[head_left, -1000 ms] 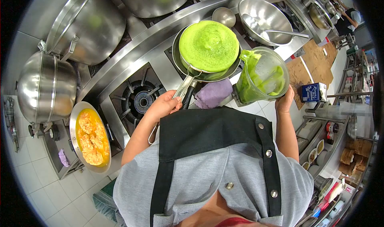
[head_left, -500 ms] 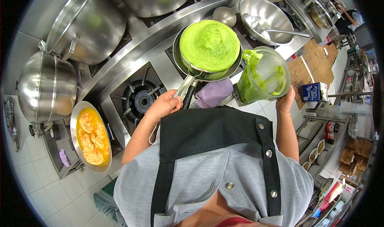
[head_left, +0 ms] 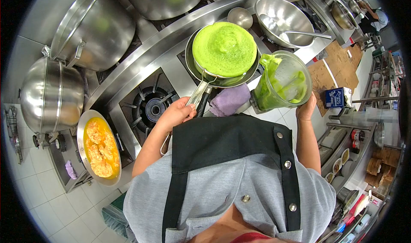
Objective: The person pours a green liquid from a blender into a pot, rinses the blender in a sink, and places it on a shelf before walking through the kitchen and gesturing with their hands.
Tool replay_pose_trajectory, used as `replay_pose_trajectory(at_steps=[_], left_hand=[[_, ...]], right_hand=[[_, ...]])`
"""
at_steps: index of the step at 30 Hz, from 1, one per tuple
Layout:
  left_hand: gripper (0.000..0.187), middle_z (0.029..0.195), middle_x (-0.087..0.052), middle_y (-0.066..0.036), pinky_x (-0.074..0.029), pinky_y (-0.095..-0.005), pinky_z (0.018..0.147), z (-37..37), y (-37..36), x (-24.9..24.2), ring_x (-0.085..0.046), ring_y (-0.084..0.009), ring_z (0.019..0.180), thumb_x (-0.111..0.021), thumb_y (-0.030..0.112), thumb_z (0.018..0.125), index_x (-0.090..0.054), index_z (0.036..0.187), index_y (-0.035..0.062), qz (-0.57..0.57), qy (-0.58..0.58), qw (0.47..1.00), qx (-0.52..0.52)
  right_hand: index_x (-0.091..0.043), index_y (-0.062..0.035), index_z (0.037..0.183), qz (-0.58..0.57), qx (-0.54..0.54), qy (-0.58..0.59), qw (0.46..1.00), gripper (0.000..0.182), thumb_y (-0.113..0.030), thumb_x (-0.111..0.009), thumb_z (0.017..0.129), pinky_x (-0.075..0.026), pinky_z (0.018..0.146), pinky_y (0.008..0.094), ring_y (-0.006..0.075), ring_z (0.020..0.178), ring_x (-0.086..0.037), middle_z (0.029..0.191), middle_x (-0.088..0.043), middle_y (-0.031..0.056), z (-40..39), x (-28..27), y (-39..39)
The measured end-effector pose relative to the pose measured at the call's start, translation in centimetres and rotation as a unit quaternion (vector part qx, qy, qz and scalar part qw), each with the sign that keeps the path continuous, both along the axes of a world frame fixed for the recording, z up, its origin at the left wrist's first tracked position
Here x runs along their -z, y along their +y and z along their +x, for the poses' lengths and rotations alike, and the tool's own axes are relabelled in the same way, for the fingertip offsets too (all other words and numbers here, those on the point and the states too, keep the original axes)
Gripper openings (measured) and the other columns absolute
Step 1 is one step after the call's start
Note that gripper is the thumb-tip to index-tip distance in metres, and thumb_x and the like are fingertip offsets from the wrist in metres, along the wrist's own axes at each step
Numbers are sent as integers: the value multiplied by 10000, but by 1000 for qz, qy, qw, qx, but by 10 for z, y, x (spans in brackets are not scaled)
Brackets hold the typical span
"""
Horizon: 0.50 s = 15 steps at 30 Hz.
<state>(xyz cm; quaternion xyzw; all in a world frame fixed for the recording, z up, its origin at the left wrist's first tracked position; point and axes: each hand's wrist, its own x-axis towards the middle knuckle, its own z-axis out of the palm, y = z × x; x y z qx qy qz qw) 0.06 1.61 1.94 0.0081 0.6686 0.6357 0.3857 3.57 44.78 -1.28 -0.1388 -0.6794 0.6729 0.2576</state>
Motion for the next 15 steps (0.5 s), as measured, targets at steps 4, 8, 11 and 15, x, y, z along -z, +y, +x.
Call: replay_pose_trajectory(at_steps=[4,8,11,15], left_hand=[[163,616,-444,44,-280,-167,427,0,0,0,-358,-30,485,-411,167,891,-487,968,45,10,2,1000,2],[162,614,-443,45,-278,-166,426,0,1,-3,-357,-30,485,-409,167,892,-489,966,48,9,-3,1000,-1],[154,612,-441,47,-278,-166,424,-1,1,-2,-356,-30,482,-407,166,892,-490,953,51,-1,8,1000,8],[141,610,-441,50,-278,-164,425,-1,1,-2,-359,-27,483,-407,169,891,-488,921,59,-3,19,1000,14]], right_hand=[[-546,10,819,-23,-9,5,1000,323,-274,-394,849,-387,584,225,103,655,-480,749,-527,40,0,-6,-3],[-541,21,795,-17,7,2,1000,331,-259,-376,855,-382,576,227,103,634,-465,721,-520,43,0,-8,-6],[-536,30,796,51,13,3,999,343,-261,-365,856,-382,577,225,103,635,-462,715,-516,45,1,-6,-5],[-527,41,808,41,3,14,999,292,-199,-368,859,-392,579,239,128,631,-473,730,-526,69,1,-3,-2]])
